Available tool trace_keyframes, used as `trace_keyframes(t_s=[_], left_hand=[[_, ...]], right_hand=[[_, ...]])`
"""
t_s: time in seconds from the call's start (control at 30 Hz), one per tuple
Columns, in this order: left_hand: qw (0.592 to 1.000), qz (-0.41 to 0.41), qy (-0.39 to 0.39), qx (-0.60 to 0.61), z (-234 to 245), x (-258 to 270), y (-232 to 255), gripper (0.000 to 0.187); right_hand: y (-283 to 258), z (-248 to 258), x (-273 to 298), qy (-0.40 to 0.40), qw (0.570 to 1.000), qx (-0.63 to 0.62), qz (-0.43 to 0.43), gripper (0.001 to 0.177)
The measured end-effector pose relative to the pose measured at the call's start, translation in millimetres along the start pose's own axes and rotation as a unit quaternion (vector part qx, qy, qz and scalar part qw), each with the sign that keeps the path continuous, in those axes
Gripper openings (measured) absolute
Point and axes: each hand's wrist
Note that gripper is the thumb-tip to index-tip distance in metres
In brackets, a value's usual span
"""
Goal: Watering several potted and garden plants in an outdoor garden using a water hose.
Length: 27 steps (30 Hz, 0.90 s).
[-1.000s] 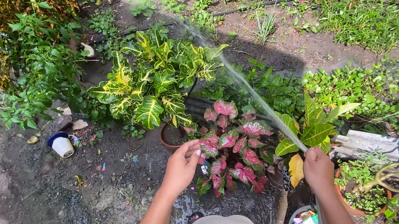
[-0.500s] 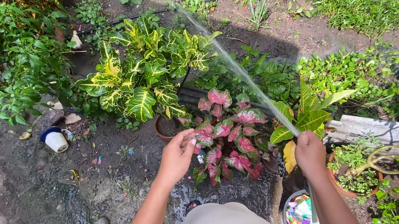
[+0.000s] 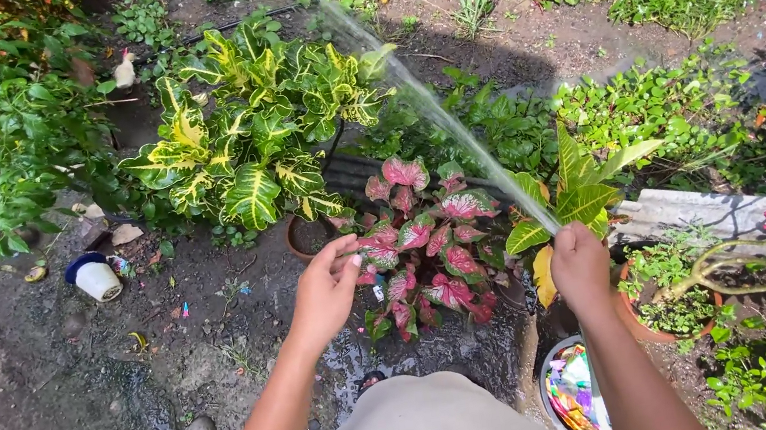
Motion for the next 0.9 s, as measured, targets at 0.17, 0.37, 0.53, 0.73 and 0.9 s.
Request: trace_keyframes(t_s=[0.17,0.37,0.53,0.73,0.9], left_hand=[[1.0,-0.005,-0.007,-0.004,-3.3,-0.4,-2.6,0.038],[1.0,-0.002,-0.01,-0.007,-6.6,-1.8,-2.6,0.037],[1.0,-0.005,-0.014,-0.011,-9.0,-2.6,-2.7,0.037],[1.0,-0.009,-0.016,-0.006,-10.9,-2.3,-3.0,0.038],[1.0,-0.009,-0.013,-0.018,-10.7,-0.2,0.8,0.039]], right_hand=[[-1.9,0.4,1.8,0.016,1.0,0.004,0.009,0.03],[-3.9,5.4,3.0,0.011,1.0,0.001,-0.005,0.03],[-2.5,7.4,5.1,0.006,1.0,-0.004,-0.015,0.03],[-1.4,9.6,7.9,0.0,1.0,0.002,0.0,0.029],[1.2,7.6,8.6,-0.006,1.0,0.003,-0.004,0.028]])
Point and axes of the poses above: each hand's wrist, its own x-axis away from the middle knuckle, its own z-axis out of the back of the hand, y = z × x, and after that the axes turned 1 degree about -z, right-handed
